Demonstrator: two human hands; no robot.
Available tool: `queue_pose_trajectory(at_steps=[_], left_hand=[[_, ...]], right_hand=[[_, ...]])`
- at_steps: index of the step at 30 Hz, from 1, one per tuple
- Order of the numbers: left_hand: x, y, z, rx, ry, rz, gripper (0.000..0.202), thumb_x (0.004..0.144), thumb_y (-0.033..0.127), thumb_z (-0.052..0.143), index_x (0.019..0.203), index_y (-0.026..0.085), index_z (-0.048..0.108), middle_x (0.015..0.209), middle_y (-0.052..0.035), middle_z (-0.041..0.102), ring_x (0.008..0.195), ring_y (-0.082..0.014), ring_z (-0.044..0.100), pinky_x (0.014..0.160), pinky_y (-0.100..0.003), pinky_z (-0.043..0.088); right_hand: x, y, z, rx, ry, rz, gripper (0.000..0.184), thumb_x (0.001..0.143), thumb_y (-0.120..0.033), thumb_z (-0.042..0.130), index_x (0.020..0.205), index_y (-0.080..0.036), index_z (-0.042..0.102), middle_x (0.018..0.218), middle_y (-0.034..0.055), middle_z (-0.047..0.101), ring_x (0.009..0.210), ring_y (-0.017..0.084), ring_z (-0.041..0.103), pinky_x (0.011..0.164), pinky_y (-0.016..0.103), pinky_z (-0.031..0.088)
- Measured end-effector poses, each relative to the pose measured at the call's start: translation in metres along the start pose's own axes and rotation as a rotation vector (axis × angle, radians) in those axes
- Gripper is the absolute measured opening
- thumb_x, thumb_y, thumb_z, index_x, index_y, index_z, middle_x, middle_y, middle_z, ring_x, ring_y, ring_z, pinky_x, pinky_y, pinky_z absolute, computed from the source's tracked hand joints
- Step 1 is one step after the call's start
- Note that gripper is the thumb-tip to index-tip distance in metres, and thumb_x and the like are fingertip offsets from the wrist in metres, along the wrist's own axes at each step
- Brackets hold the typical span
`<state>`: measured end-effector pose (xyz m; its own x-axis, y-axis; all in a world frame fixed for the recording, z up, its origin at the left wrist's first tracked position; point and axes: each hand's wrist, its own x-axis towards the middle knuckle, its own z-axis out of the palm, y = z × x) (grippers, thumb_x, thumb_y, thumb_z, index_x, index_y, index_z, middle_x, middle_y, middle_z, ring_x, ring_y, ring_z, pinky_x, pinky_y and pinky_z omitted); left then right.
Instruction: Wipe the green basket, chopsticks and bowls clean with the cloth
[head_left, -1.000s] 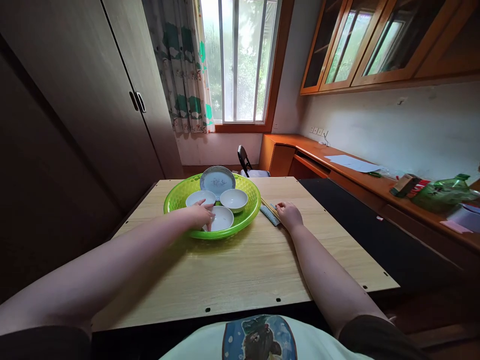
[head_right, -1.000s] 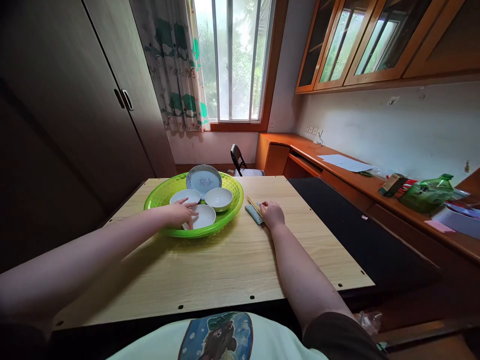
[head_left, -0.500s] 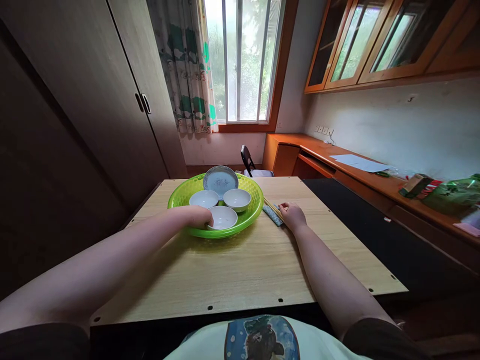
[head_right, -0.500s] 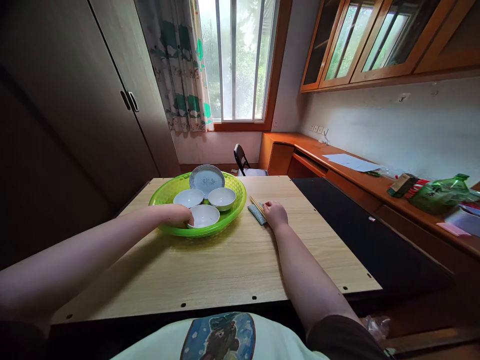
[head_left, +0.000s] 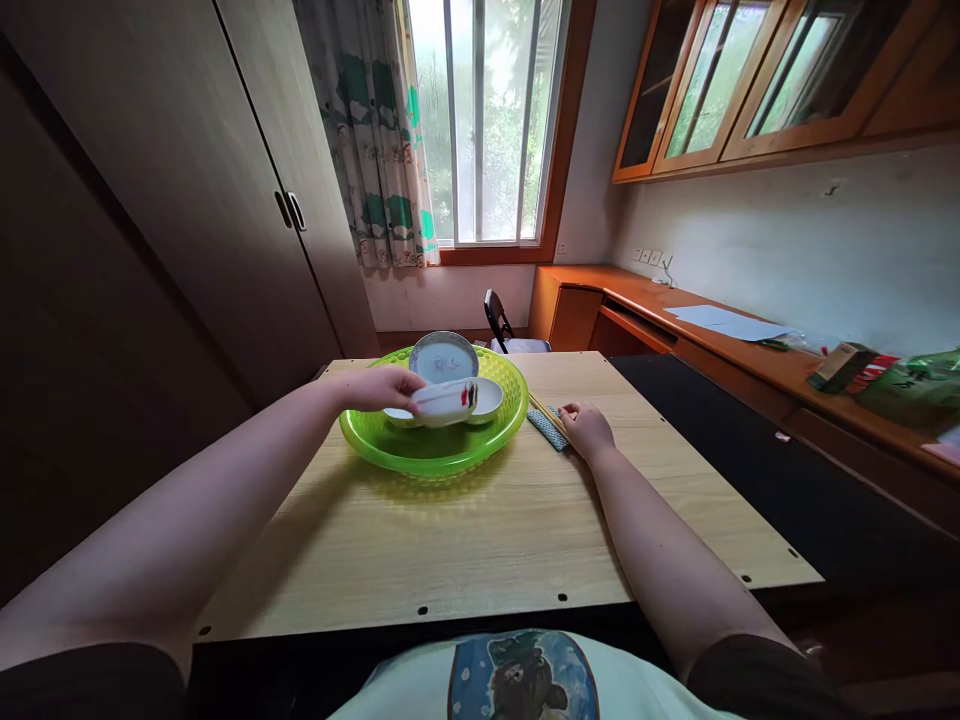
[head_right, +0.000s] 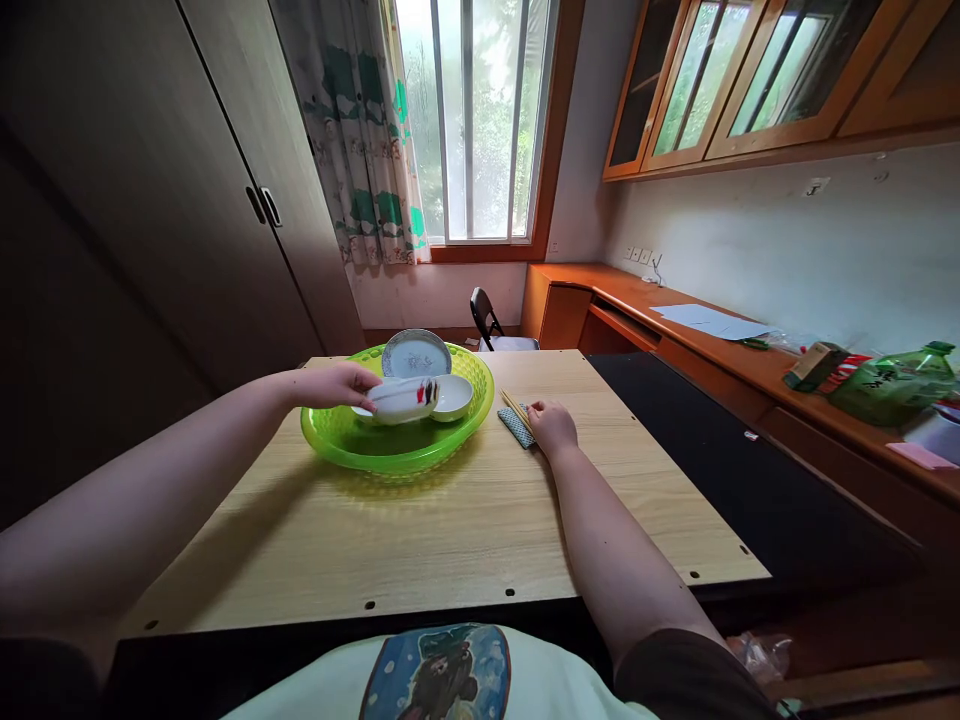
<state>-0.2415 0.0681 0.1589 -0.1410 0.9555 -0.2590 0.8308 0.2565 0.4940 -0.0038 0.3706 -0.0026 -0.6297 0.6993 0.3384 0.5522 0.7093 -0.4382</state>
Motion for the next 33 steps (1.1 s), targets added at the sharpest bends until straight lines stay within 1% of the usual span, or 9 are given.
queue_pose_trajectory(at_steps=[3, 4, 6, 8, 11, 15, 20, 26, 33], left_hand=[[0.014, 0.01, -0.002, 0.117, 0.224, -0.05, 0.035, 0.076, 0.045, 0.058, 0.099, 0.021, 0.068, 0.086, 0.0008, 0.067, 0.08, -0.0182, 0.057, 0.068, -0.025, 0.037], [0.022, 0.014, 0.0, 0.198, 0.277, -0.068, 0.033, 0.077, 0.044, 0.056, 0.098, 0.022, 0.069, 0.086, 0.0, 0.067, 0.08, -0.0188, 0.057, 0.068, -0.026, 0.037], [0.039, 0.02, 0.007, 0.377, 0.324, -0.112, 0.03, 0.078, 0.041, 0.055, 0.096, 0.022, 0.07, 0.088, -0.0026, 0.069, 0.08, -0.0204, 0.057, 0.068, -0.028, 0.036], [0.055, 0.022, 0.017, 0.469, 0.32, -0.148, 0.028, 0.077, 0.036, 0.055, 0.095, 0.021, 0.071, 0.089, -0.0065, 0.069, 0.081, -0.0233, 0.058, 0.069, -0.031, 0.036], [0.075, 0.021, 0.031, 0.489, 0.292, -0.169, 0.026, 0.074, 0.029, 0.058, 0.093, 0.02, 0.073, 0.086, -0.0092, 0.069, 0.081, -0.0265, 0.059, 0.071, -0.034, 0.036], [0.091, 0.016, 0.043, 0.513, 0.242, -0.165, 0.022, 0.073, 0.025, 0.059, 0.088, 0.02, 0.074, 0.083, -0.01, 0.069, 0.086, -0.0284, 0.059, 0.08, -0.037, 0.034], [0.106, 0.01, 0.05, 0.583, 0.142, -0.132, 0.019, 0.072, 0.022, 0.059, 0.085, 0.021, 0.074, 0.082, -0.0083, 0.068, 0.09, -0.0257, 0.056, 0.092, -0.038, 0.028], [0.115, 0.008, 0.054, 0.606, 0.108, -0.138, 0.019, 0.071, 0.027, 0.061, 0.085, 0.021, 0.074, 0.082, -0.0083, 0.068, 0.086, -0.0251, 0.055, 0.088, -0.038, 0.03], [0.119, 0.008, 0.055, 0.579, 0.1, -0.1, 0.014, 0.069, 0.029, 0.064, 0.076, 0.02, 0.073, 0.076, -0.0082, 0.067, 0.078, -0.0243, 0.056, 0.082, -0.037, 0.033]], right_hand=[[0.0, 0.001, 0.0, 0.014, 0.003, 0.007, 0.029, 0.088, -0.035, 0.049, 0.092, -0.016, 0.07, 0.092, 0.0102, 0.069, 0.09, 0.021, 0.06, 0.074, 0.028, 0.04], [0.0, 0.001, -0.001, 0.015, 0.007, 0.008, 0.029, 0.088, -0.035, 0.049, 0.092, -0.016, 0.07, 0.091, 0.0102, 0.069, 0.09, 0.021, 0.06, 0.074, 0.028, 0.04], [0.001, 0.002, 0.0, 0.013, 0.014, 0.013, 0.029, 0.088, -0.034, 0.048, 0.091, -0.016, 0.07, 0.091, 0.0101, 0.069, 0.09, 0.021, 0.06, 0.074, 0.027, 0.04], [0.002, 0.003, 0.001, 0.009, 0.013, 0.015, 0.028, 0.088, -0.033, 0.048, 0.09, -0.016, 0.07, 0.09, 0.0098, 0.069, 0.09, 0.021, 0.06, 0.074, 0.027, 0.04], [0.003, 0.004, 0.003, 0.007, -0.004, 0.014, 0.027, 0.088, -0.033, 0.048, 0.088, -0.017, 0.07, 0.09, 0.0093, 0.069, 0.09, 0.021, 0.06, 0.074, 0.028, 0.04], [0.004, 0.003, 0.005, 0.012, 0.004, 0.013, 0.027, 0.088, -0.033, 0.049, 0.087, -0.017, 0.07, 0.089, 0.0094, 0.069, 0.088, 0.02, 0.061, 0.074, 0.027, 0.041], [0.004, 0.003, 0.004, 0.031, -0.001, 0.004, 0.027, 0.088, -0.033, 0.048, 0.087, -0.018, 0.07, 0.087, 0.0084, 0.069, 0.087, 0.02, 0.061, 0.074, 0.027, 0.04], [0.003, 0.001, 0.006, 0.029, -0.018, -0.001, 0.028, 0.088, -0.034, 0.047, 0.088, -0.017, 0.069, 0.087, 0.0085, 0.069, 0.084, 0.019, 0.061, 0.072, 0.027, 0.04], [0.004, 0.0, 0.005, 0.024, -0.026, -0.011, 0.028, 0.089, -0.034, 0.046, 0.088, -0.017, 0.069, 0.084, 0.0079, 0.069, 0.083, 0.019, 0.061, 0.071, 0.026, 0.04]])
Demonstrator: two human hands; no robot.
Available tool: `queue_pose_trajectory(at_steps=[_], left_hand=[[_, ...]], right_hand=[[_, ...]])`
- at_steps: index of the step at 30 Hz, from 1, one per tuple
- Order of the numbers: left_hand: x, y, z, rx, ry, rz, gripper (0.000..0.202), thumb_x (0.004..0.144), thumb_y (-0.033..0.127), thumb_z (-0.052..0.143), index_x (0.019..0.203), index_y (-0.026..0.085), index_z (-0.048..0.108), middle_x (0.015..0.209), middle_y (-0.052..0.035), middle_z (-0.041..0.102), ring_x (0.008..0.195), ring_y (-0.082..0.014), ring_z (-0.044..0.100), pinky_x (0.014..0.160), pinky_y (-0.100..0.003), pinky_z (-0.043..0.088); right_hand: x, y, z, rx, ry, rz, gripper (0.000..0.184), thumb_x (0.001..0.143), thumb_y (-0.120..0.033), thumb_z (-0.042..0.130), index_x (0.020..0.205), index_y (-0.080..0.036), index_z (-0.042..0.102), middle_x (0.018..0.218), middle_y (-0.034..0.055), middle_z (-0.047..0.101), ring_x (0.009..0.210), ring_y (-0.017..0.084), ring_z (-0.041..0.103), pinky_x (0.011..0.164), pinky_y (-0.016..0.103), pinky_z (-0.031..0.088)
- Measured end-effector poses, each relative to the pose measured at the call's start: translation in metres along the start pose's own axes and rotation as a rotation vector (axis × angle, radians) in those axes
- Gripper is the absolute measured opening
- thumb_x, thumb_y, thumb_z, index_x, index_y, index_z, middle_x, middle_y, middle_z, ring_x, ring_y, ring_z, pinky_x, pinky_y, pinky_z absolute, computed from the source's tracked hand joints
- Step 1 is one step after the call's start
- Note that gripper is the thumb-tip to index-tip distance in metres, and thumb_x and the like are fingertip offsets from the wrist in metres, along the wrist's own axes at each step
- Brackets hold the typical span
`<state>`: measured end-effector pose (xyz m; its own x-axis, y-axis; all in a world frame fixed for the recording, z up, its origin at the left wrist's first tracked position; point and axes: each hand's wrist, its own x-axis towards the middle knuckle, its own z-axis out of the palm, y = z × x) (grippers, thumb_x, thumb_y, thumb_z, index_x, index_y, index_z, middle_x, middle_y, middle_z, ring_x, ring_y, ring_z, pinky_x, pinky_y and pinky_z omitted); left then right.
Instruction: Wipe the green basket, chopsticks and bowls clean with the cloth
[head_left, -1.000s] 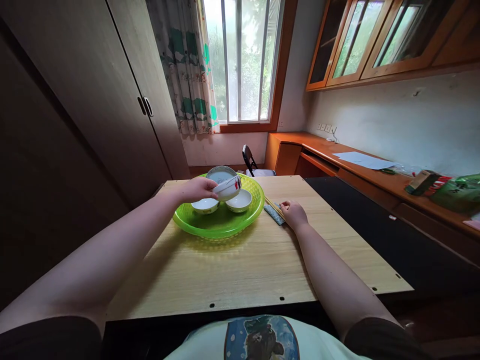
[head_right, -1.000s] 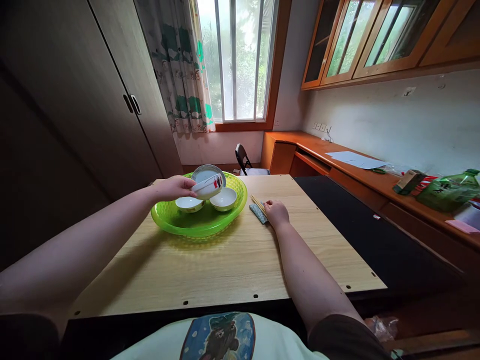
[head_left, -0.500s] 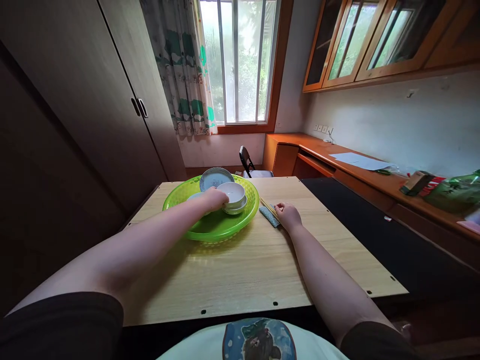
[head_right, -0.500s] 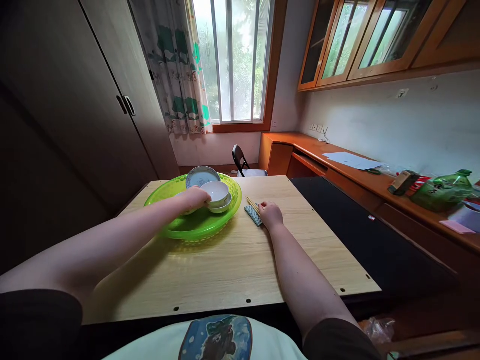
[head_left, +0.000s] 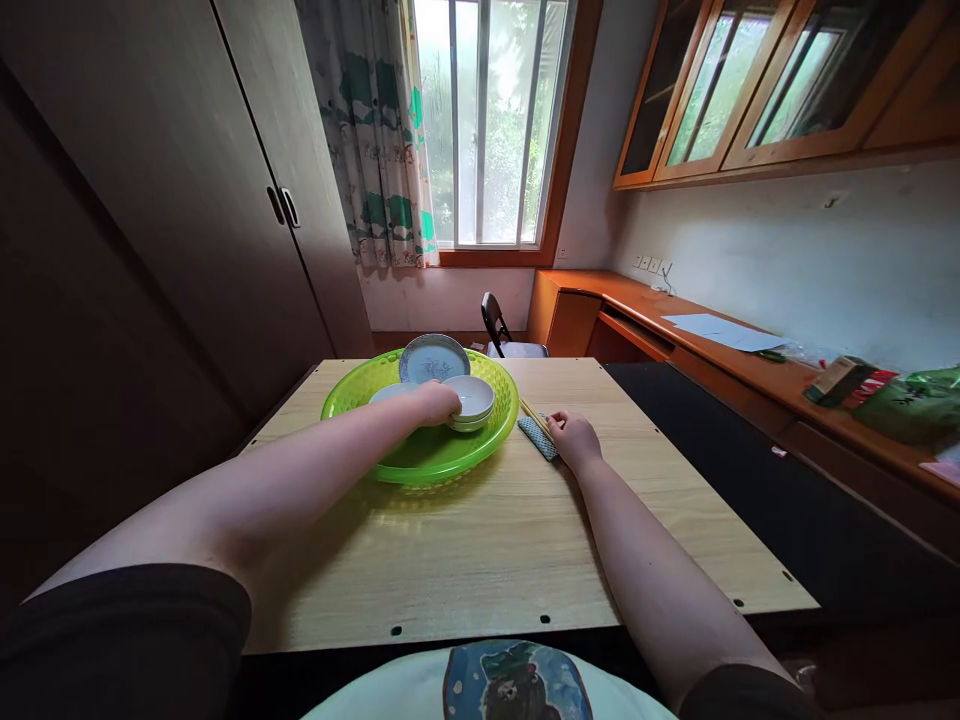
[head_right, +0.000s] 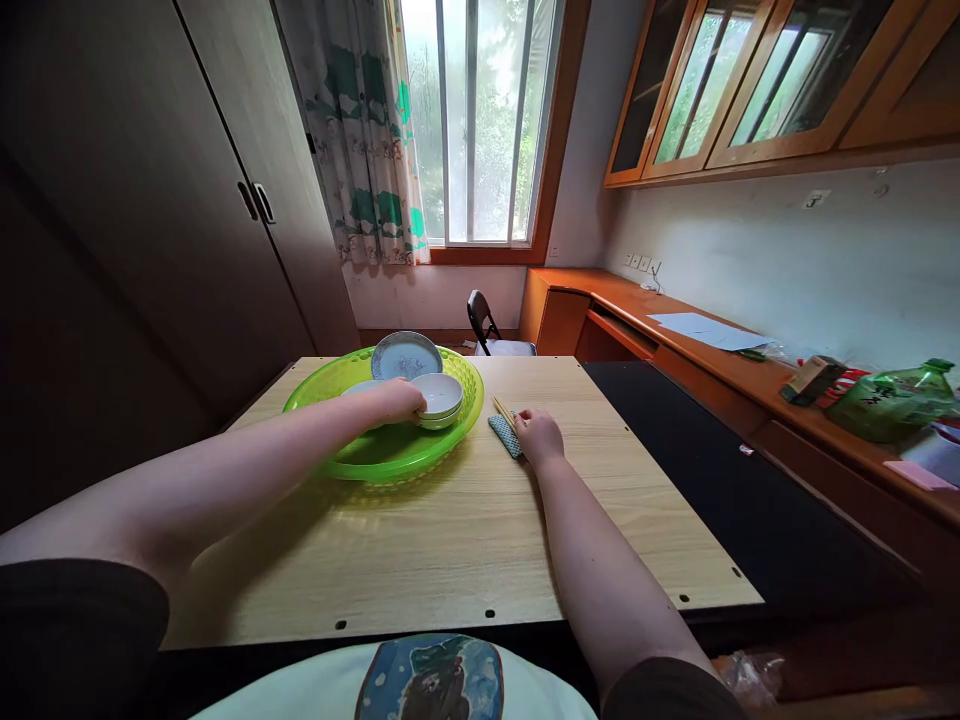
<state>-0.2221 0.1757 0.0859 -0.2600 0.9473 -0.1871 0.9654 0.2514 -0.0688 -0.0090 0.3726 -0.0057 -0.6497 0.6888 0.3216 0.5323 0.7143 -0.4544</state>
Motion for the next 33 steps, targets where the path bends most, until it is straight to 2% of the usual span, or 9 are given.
queue_pose_trajectory(at_steps=[5, 9, 13, 18, 22, 24, 26, 29, 33], left_hand=[[0.0, 0.002, 0.003, 0.041, -0.05, 0.073, 0.027, 0.062, 0.027, 0.072, 0.088, 0.021, 0.072, 0.082, -0.009, 0.068, 0.085, -0.0273, 0.057, 0.084, -0.038, 0.034], [0.001, 0.004, 0.009, 0.034, -0.035, 0.066, 0.032, 0.071, 0.023, 0.063, 0.102, 0.018, 0.07, 0.092, -0.0136, 0.068, 0.087, -0.0298, 0.059, 0.078, -0.038, 0.038], [-0.001, 0.005, 0.009, 0.015, -0.01, 0.031, 0.03, 0.074, 0.023, 0.06, 0.101, 0.014, 0.07, 0.089, -0.0157, 0.067, 0.084, -0.0306, 0.06, 0.074, -0.038, 0.039], [-0.017, -0.004, -0.015, 0.044, 0.068, 0.009, 0.027, 0.074, 0.025, 0.06, 0.097, 0.014, 0.069, 0.088, -0.0139, 0.066, 0.087, -0.0312, 0.059, 0.077, -0.037, 0.037], [-0.041, -0.027, -0.043, 0.069, 0.136, -0.042, 0.022, 0.079, 0.028, 0.054, 0.092, 0.016, 0.067, 0.089, -0.0122, 0.064, 0.089, -0.0291, 0.056, 0.078, -0.036, 0.035], [-0.055, -0.038, -0.049, 0.063, 0.16, -0.072, 0.019, 0.076, 0.029, 0.058, 0.09, 0.017, 0.066, 0.088, -0.0102, 0.064, 0.09, -0.0271, 0.055, 0.079, -0.034, 0.034], [-0.069, -0.048, -0.047, 0.049, 0.151, -0.127, 0.017, 0.074, 0.026, 0.059, 0.087, 0.017, 0.065, 0.083, -0.0088, 0.062, 0.086, -0.0252, 0.053, 0.077, -0.033, 0.033], [-0.083, -0.057, -0.034, -0.012, 0.153, -0.202, 0.014, 0.073, 0.024, 0.06, 0.084, 0.016, 0.064, 0.077, -0.0076, 0.06, 0.083, -0.0237, 0.052, 0.076, -0.031, 0.033], [-0.087, -0.06, -0.015, -0.026, 0.113, -0.223, 0.015, 0.07, 0.026, 0.063, 0.08, 0.015, 0.064, 0.075, -0.0083, 0.06, 0.081, -0.0234, 0.053, 0.076, -0.031, 0.034]], right_hand=[[0.0, 0.001, 0.001, 0.013, 0.0, 0.011, 0.028, 0.088, -0.034, 0.047, 0.087, -0.017, 0.069, 0.085, 0.0082, 0.069, 0.082, 0.019, 0.061, 0.07, 0.026, 0.04], [0.001, 0.003, 0.002, 0.026, -0.01, 0.011, 0.028, 0.088, -0.035, 0.047, 0.087, -0.017, 0.069, 0.084, 0.0081, 0.069, 0.082, 0.019, 0.06, 0.069, 0.026, 0.039], [0.002, 0.004, 0.002, 0.028, -0.011, 0.006, 0.028, 0.088, -0.034, 0.047, 0.087, -0.017, 0.07, 0.087, 0.0084, 0.069, 0.083, 0.019, 0.06, 0.07, 0.026, 0.039], [0.002, 0.004, 0.003, 0.036, -0.011, 0.033, 0.028, 0.087, -0.034, 0.047, 0.088, -0.017, 0.07, 0.085, 0.0083, 0.069, 0.083, 0.019, 0.061, 0.07, 0.026, 0.04], [0.004, 0.005, 0.004, 0.047, 0.009, 0.028, 0.028, 0.086, -0.035, 0.048, 0.088, -0.017, 0.07, 0.082, 0.0084, 0.068, 0.084, 0.02, 0.061, 0.071, 0.027, 0.041], [0.005, 0.007, 0.005, 0.054, 0.015, 0.029, 0.028, 0.086, -0.034, 0.048, 0.088, -0.017, 0.07, 0.082, 0.0087, 0.068, 0.084, 0.02, 0.06, 0.072, 0.027, 0.041], [0.005, 0.008, 0.006, 0.059, 0.015, 0.029, 0.028, 0.086, -0.033, 0.048, 0.088, -0.017, 0.07, 0.082, 0.0089, 0.068, 0.084, 0.021, 0.06, 0.072, 0.028, 0.041], [0.006, 0.01, 0.008, 0.066, 0.008, 0.034, 0.027, 0.085, -0.032, 0.048, 0.089, -0.017, 0.07, 0.083, 0.0088, 0.069, 0.083, 0.02, 0.06, 0.072, 0.027, 0.041], [0.006, 0.011, 0.009, 0.076, 0.0, 0.059, 0.028, 0.085, -0.033, 0.048, 0.087, -0.016, 0.07, 0.083, 0.0089, 0.069, 0.082, 0.02, 0.06, 0.071, 0.027, 0.041]])
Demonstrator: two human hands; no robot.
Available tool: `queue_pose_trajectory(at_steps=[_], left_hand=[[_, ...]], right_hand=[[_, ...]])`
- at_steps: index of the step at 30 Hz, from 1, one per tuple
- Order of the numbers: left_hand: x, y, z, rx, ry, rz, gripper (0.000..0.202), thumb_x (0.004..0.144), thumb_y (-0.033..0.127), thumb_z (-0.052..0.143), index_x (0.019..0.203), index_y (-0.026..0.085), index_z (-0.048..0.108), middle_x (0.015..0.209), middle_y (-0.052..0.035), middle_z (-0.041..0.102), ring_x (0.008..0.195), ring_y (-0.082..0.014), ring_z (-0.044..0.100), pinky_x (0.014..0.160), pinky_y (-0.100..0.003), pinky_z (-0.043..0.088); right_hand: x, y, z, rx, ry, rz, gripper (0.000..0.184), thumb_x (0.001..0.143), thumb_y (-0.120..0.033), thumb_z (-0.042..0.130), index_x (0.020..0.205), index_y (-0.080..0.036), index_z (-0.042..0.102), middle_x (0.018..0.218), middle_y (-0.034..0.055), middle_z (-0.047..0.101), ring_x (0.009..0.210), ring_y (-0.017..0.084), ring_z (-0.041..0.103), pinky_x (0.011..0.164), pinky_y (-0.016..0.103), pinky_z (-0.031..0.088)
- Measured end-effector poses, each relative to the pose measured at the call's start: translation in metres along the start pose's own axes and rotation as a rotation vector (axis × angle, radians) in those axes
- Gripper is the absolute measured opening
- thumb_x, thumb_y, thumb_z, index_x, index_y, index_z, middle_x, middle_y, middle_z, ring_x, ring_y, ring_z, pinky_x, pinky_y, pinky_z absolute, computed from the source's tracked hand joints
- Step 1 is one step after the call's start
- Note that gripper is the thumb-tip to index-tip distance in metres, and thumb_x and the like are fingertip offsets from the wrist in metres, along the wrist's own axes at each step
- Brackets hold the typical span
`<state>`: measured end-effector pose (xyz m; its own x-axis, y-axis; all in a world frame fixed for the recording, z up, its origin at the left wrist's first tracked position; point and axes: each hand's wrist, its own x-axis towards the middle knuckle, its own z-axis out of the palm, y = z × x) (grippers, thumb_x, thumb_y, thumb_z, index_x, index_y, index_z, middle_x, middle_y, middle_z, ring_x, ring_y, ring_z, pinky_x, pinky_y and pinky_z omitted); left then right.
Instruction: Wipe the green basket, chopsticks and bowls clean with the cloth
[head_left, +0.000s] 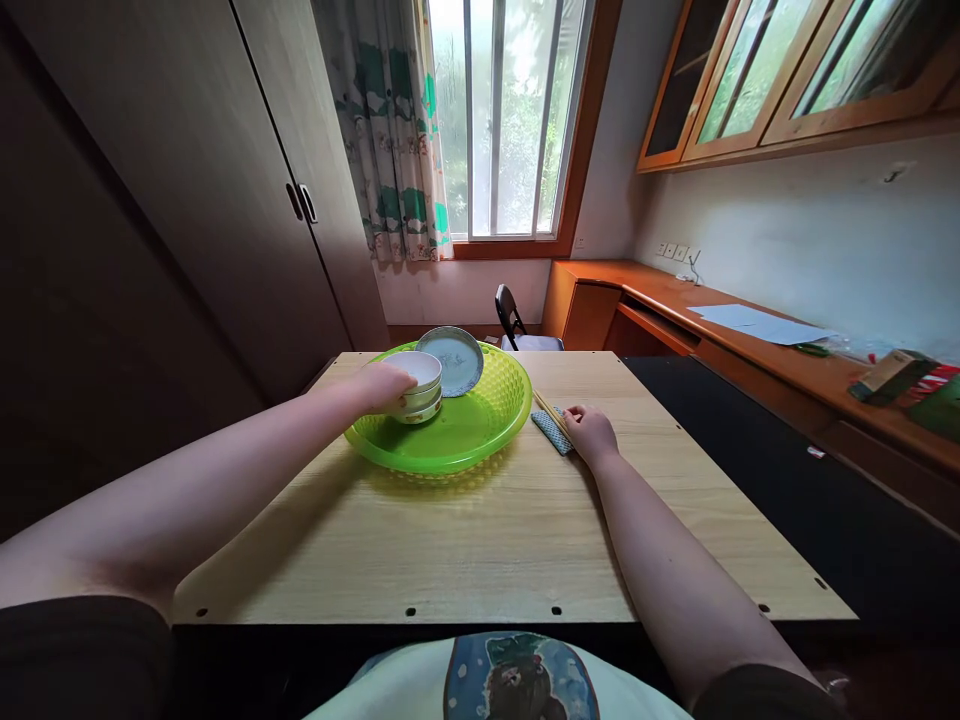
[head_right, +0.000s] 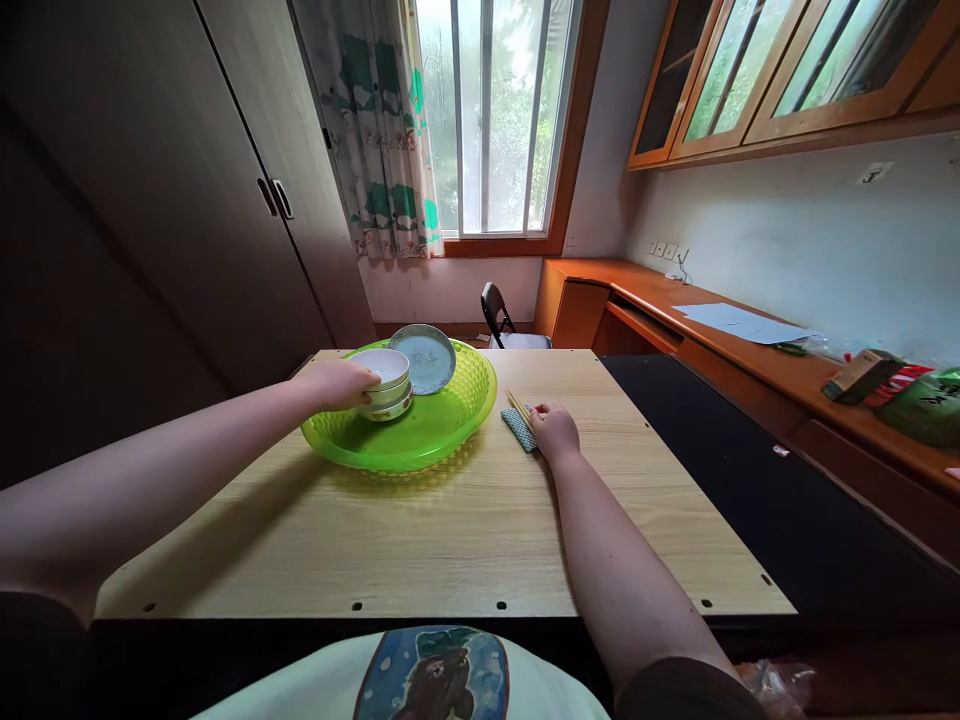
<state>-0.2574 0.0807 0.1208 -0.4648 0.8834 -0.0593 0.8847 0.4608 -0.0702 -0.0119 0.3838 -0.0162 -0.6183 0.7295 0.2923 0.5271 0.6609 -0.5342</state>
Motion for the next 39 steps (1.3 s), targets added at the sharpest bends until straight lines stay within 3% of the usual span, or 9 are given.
queue_pose_trajectory(at_steps=[9, 17, 23, 27, 31, 35, 39], left_hand=[[0.01, -0.001, 0.022, 0.026, -0.071, -0.018, 0.02, 0.069, 0.033, 0.062, 0.08, 0.018, 0.07, 0.078, -0.0145, 0.065, 0.083, -0.0315, 0.058, 0.077, -0.042, 0.038], [0.017, 0.003, 0.025, 0.047, -0.146, -0.023, 0.031, 0.066, 0.043, 0.066, 0.083, 0.017, 0.071, 0.082, -0.0207, 0.066, 0.083, -0.0349, 0.058, 0.076, -0.046, 0.039], [0.014, 0.004, 0.024, 0.024, -0.141, -0.018, 0.035, 0.064, 0.041, 0.07, 0.088, 0.016, 0.069, 0.087, -0.0171, 0.067, 0.08, -0.0296, 0.058, 0.075, -0.039, 0.04], [0.017, 0.001, 0.019, -0.004, -0.147, -0.026, 0.048, 0.067, 0.059, 0.066, 0.088, 0.016, 0.069, 0.085, -0.0128, 0.068, 0.079, -0.0247, 0.058, 0.075, -0.034, 0.04], [0.039, -0.009, 0.003, -0.023, -0.067, -0.059, 0.053, 0.086, 0.06, 0.04, 0.102, 0.017, 0.067, 0.102, -0.011, 0.068, 0.088, -0.0223, 0.06, 0.079, -0.031, 0.042], [0.077, -0.017, -0.012, -0.008, 0.094, -0.2, 0.056, 0.083, 0.051, 0.052, 0.131, 0.023, 0.051, 0.138, -0.0103, 0.052, 0.12, -0.0279, 0.051, 0.095, -0.032, 0.039], [0.113, -0.017, -0.012, -0.035, 0.153, -0.274, 0.073, 0.085, 0.043, 0.052, 0.148, 0.019, 0.026, 0.152, -0.0136, 0.032, 0.134, -0.0291, 0.037, 0.102, -0.035, 0.036]], right_hand=[[-0.001, 0.0, -0.002, 0.019, 0.005, 0.01, 0.028, 0.084, -0.034, 0.049, 0.087, -0.017, 0.071, 0.083, 0.0092, 0.069, 0.084, 0.021, 0.061, 0.07, 0.027, 0.041], [0.002, 0.002, 0.001, 0.028, -0.008, 0.019, 0.028, 0.084, -0.035, 0.049, 0.087, -0.017, 0.071, 0.08, 0.0085, 0.068, 0.079, 0.02, 0.061, 0.068, 0.027, 0.04], [0.001, 0.001, 0.001, 0.024, -0.008, 0.01, 0.029, 0.084, -0.035, 0.048, 0.087, -0.016, 0.07, 0.082, 0.0087, 0.068, 0.08, 0.02, 0.06, 0.069, 0.027, 0.041], [0.0, 0.0, 0.001, 0.022, -0.004, 0.015, 0.029, 0.084, -0.035, 0.049, 0.087, -0.016, 0.071, 0.081, 0.0089, 0.068, 0.079, 0.02, 0.06, 0.069, 0.027, 0.041], [-0.002, 0.0, -0.002, 0.039, 0.003, 0.027, 0.029, 0.085, -0.035, 0.049, 0.088, -0.016, 0.071, 0.08, 0.0089, 0.068, 0.078, 0.02, 0.06, 0.068, 0.027, 0.04], [-0.003, -0.001, -0.006, 0.059, 0.023, 0.012, 0.035, 0.088, -0.039, 0.045, 0.088, -0.015, 0.07, 0.084, 0.0103, 0.069, 0.083, 0.021, 0.06, 0.07, 0.027, 0.039], [-0.004, 0.0, -0.009, 0.082, 0.052, -0.009, 0.042, 0.092, -0.044, 0.038, 0.087, -0.015, 0.069, 0.087, 0.0116, 0.069, 0.087, 0.022, 0.059, 0.072, 0.028, 0.039]])
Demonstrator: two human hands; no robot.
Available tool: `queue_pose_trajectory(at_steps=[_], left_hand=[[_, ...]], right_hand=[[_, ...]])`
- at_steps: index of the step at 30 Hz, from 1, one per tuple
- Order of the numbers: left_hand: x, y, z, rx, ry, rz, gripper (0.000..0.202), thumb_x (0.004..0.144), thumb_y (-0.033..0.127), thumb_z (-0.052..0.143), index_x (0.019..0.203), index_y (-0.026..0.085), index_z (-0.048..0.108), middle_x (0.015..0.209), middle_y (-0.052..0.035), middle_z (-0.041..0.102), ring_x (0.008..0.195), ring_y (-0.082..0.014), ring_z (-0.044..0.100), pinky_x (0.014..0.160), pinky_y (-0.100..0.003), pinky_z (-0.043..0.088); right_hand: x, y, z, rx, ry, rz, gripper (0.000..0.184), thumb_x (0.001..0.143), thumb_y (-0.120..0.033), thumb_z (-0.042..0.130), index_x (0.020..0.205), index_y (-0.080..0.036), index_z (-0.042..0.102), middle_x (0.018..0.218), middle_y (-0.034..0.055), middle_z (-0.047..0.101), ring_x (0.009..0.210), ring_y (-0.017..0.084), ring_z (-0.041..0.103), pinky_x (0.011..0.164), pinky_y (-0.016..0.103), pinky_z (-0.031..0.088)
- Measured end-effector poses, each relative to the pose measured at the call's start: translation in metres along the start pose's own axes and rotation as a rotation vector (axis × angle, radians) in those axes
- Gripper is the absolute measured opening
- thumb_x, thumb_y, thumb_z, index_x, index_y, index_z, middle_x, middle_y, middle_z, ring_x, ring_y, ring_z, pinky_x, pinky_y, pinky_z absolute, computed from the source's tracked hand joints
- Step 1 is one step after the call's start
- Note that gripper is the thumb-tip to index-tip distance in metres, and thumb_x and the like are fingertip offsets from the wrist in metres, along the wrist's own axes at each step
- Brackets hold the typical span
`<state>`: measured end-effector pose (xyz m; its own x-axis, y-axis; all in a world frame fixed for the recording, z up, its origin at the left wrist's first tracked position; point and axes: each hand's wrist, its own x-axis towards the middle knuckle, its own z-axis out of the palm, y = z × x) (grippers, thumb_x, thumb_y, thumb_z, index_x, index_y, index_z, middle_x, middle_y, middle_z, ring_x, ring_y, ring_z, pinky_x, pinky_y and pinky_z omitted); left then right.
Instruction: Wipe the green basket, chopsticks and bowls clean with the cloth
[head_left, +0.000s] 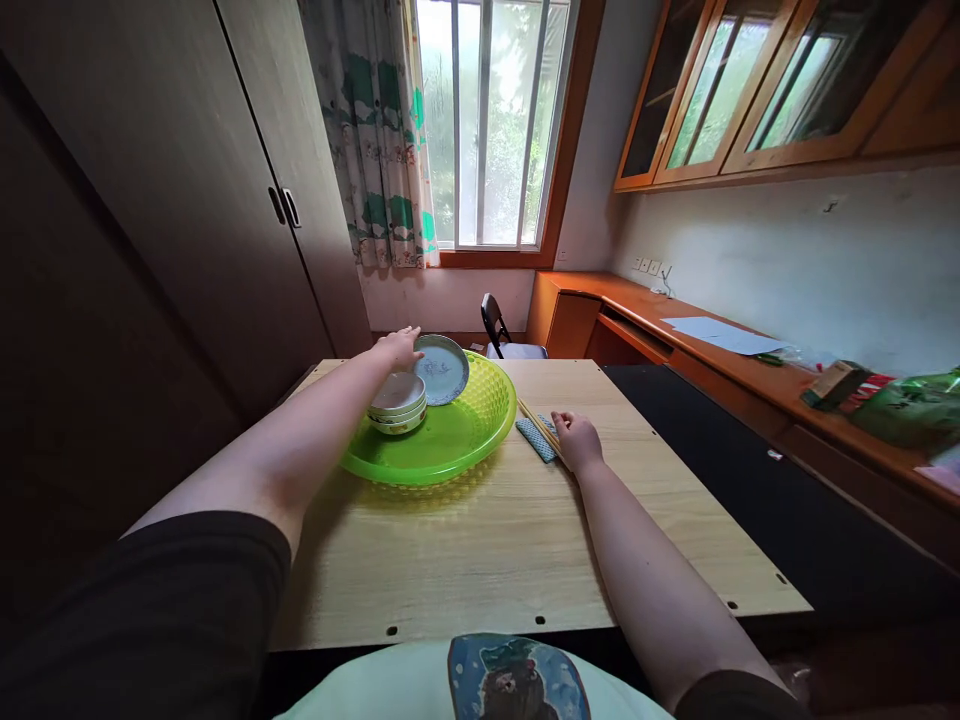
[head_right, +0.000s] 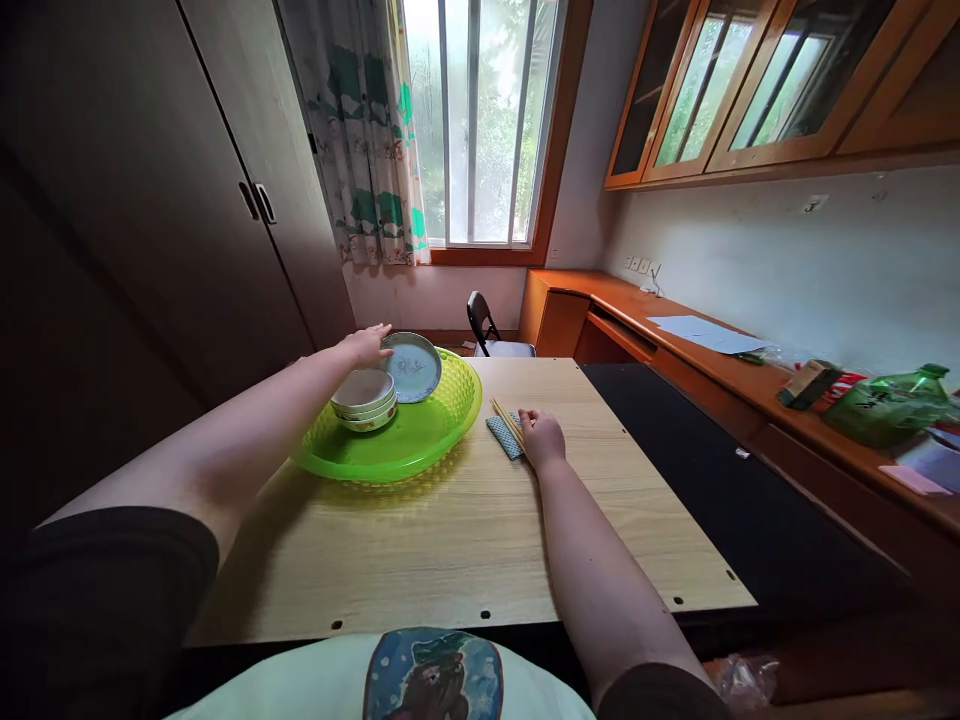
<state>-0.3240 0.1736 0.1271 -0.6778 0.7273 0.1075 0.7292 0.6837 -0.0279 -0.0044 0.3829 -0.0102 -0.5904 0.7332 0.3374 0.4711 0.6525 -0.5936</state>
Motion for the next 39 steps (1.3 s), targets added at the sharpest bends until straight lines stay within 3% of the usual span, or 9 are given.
queue_pose_trajectory(at_steps=[3, 9, 18, 22, 24, 28, 31, 35, 39], left_hand=[[0.016, 0.005, 0.009, -0.027, -0.009, -0.044, 0.074, 0.084, 0.039, 0.056, 0.148, 0.017, 0.026, 0.143, -0.0168, 0.045, 0.125, -0.0282, 0.049, 0.097, -0.033, 0.041], [0.024, -0.001, 0.015, -0.057, 0.037, -0.042, 0.044, 0.082, 0.028, 0.056, 0.126, 0.022, 0.059, 0.118, -0.0101, 0.067, 0.099, -0.0237, 0.065, 0.082, -0.027, 0.046], [0.015, 0.016, 0.004, -0.02, 0.189, 0.097, 0.03, 0.078, 0.016, 0.051, 0.099, 0.02, 0.073, 0.107, -0.0088, 0.069, 0.096, -0.0218, 0.062, 0.08, -0.027, 0.045], [0.008, 0.018, -0.017, -0.021, 0.304, 0.123, 0.033, 0.08, 0.017, 0.047, 0.103, 0.022, 0.071, 0.111, -0.008, 0.067, 0.101, -0.0223, 0.059, 0.082, -0.029, 0.044], [0.002, 0.008, -0.036, -0.037, 0.392, 0.089, 0.036, 0.084, 0.019, 0.043, 0.109, 0.021, 0.068, 0.113, -0.0084, 0.066, 0.103, -0.0235, 0.058, 0.084, -0.032, 0.043], [-0.021, -0.034, -0.085, -0.271, 0.741, -0.096, 0.037, 0.085, 0.026, 0.041, 0.111, 0.017, 0.067, 0.106, -0.0071, 0.068, 0.095, -0.0215, 0.059, 0.083, -0.031, 0.043], [-0.05, -0.073, -0.12, -0.45, 0.838, -0.228, 0.041, 0.086, 0.031, 0.042, 0.109, 0.008, 0.066, 0.098, -0.0072, 0.067, 0.083, -0.0154, 0.056, 0.079, -0.028, 0.044], [-0.092, -0.123, -0.141, -0.582, 0.692, -0.345, 0.047, 0.083, 0.036, 0.052, 0.117, 0.005, 0.06, 0.096, -0.0066, 0.064, 0.071, -0.0094, 0.049, 0.078, -0.033, 0.047], [-0.122, -0.161, -0.128, -0.555, 0.411, -0.365, 0.05, 0.082, 0.041, 0.055, 0.121, 0.01, 0.058, 0.087, -0.0034, 0.062, 0.064, -0.0075, 0.047, 0.075, -0.031, 0.049]], right_hand=[[0.0, 0.0, 0.0, -0.001, 0.009, -0.024, 0.045, 0.093, -0.045, 0.036, 0.085, -0.015, 0.068, 0.087, 0.0118, 0.069, 0.088, 0.022, 0.059, 0.073, 0.028, 0.038], [0.001, 0.0, 0.002, -0.009, 0.003, -0.06, 0.047, 0.093, -0.047, 0.034, 0.085, -0.016, 0.068, 0.085, 0.0104, 0.068, 0.086, 0.021, 0.059, 0.074, 0.028, 0.038], [0.0, -0.002, 0.0, 0.006, 0.007, -0.062, 0.048, 0.093, -0.048, 0.034, 0.084, -0.016, 0.068, 0.083, 0.0106, 0.068, 0.085, 0.022, 0.059, 0.072, 0.029, 0.038], [-0.001, -0.002, -0.001, 0.018, 0.016, -0.057, 0.049, 0.093, -0.049, 0.033, 0.085, -0.016, 0.068, 0.084, 0.011, 0.068, 0.086, 0.022, 0.058, 0.073, 0.029, 0.038], [-0.001, -0.002, -0.001, 0.018, 0.016, -0.048, 0.049, 0.092, -0.05, 0.033, 0.084, -0.016, 0.068, 0.084, 0.0113, 0.067, 0.086, 0.023, 0.058, 0.072, 0.029, 0.038], [-0.001, -0.002, 0.0, 0.028, 0.013, -0.041, 0.048, 0.091, -0.05, 0.034, 0.085, -0.016, 0.068, 0.082, 0.0113, 0.067, 0.085, 0.023, 0.058, 0.072, 0.03, 0.039], [0.0, -0.002, 0.002, 0.04, 0.012, -0.04, 0.048, 0.09, -0.05, 0.036, 0.085, -0.015, 0.068, 0.081, 0.0115, 0.067, 0.084, 0.023, 0.059, 0.072, 0.03, 0.04], [0.0, -0.002, 0.007, 0.038, 0.024, -0.048, 0.047, 0.09, -0.049, 0.036, 0.083, -0.015, 0.068, 0.082, 0.0124, 0.067, 0.084, 0.024, 0.059, 0.073, 0.031, 0.04], [0.0, -0.003, 0.008, 0.035, 0.02, -0.039, 0.046, 0.09, -0.048, 0.038, 0.086, -0.014, 0.069, 0.084, 0.0133, 0.068, 0.083, 0.023, 0.059, 0.073, 0.031, 0.041]])
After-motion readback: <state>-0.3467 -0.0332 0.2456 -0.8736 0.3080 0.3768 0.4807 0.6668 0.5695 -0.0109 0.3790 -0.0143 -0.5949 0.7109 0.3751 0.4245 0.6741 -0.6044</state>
